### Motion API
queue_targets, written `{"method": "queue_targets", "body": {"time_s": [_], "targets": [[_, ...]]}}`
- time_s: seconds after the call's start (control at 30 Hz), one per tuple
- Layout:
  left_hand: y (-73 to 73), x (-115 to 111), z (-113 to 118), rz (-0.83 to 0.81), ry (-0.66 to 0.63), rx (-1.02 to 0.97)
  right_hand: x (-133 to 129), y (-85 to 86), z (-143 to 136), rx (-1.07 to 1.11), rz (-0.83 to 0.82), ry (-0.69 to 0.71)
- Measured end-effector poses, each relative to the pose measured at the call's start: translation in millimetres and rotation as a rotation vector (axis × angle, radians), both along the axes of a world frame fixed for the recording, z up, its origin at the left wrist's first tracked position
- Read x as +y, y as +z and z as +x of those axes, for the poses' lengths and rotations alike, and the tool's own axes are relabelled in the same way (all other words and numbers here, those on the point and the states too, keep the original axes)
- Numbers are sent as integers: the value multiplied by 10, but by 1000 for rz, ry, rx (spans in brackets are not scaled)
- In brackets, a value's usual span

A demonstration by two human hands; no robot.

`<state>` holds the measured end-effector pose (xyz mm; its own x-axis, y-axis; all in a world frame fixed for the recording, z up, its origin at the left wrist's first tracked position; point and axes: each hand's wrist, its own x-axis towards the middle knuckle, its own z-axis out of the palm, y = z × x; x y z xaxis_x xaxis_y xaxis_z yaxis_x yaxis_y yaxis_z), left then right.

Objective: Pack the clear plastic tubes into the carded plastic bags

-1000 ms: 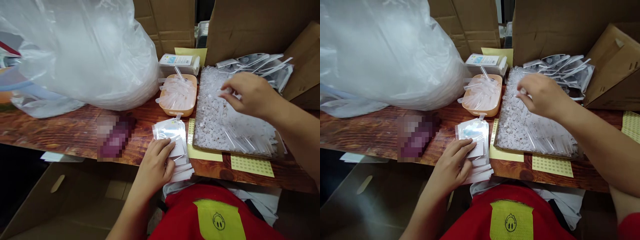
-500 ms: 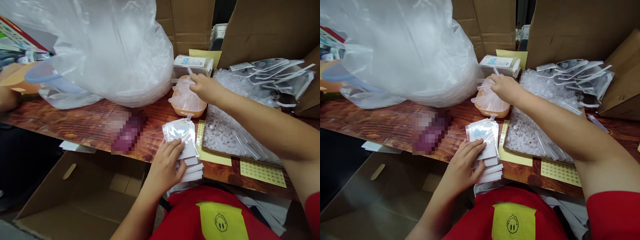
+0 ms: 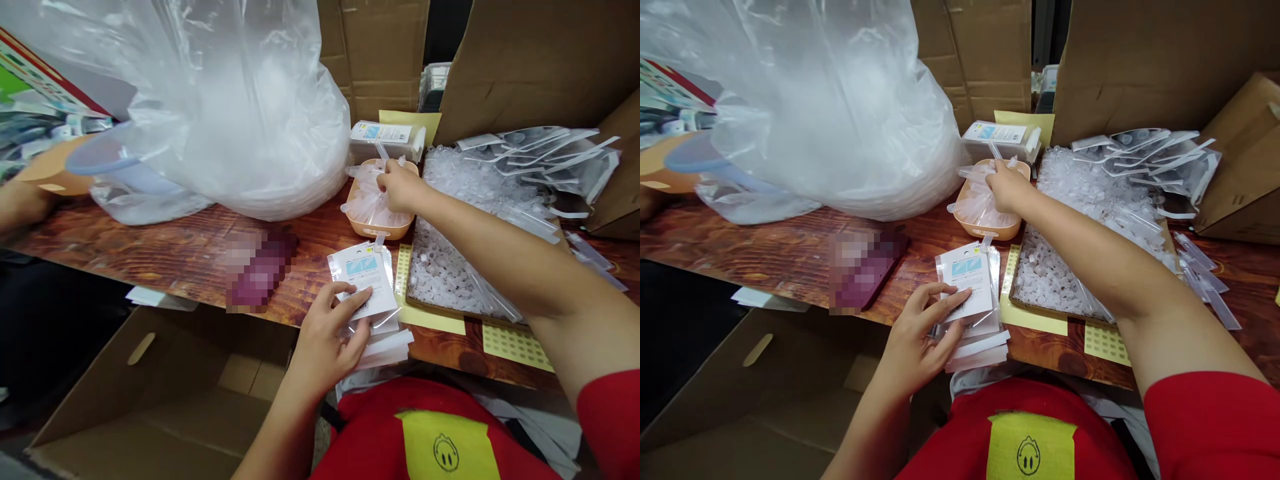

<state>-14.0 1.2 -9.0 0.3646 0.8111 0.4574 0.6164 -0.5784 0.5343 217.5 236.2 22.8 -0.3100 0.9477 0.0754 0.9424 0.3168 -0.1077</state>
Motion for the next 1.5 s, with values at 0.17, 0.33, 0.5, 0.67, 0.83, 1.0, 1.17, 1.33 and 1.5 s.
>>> {"method": "queue_targets", "body": {"time_s": [0.17, 0.33, 0.5, 0.67, 0.83, 1.0, 1.17, 1.33, 1.5], "targets": [[1, -9, -6, -9, 38, -65, -25, 44, 86, 192, 131, 34], [-2, 4, 32, -6, 91, -181, -418, 239, 314, 450, 292, 135], [-45, -10, 157, -216, 163, -452, -1608, 562, 351, 1079, 345, 451], [-5, -51, 328, -412, 205, -783, -2489, 512, 253, 1202, -107, 417], [43, -82, 444, -507, 196, -872, -2626, 9, 112, 1369, -107, 165], [73, -114, 447, -557, 141, -949, -2703, -195, 145, 1352, -39, 53], [95, -181, 475, -643, 126, -947, -2767, -237, 78, 1151, 122, 36], [72, -182, 525, -540, 157, -971, -2759, -254, -242, 832, 331, 179], [79, -128, 438, -620, 147, -1060, -2587, -50, 40, 816, 20, 231]]}}
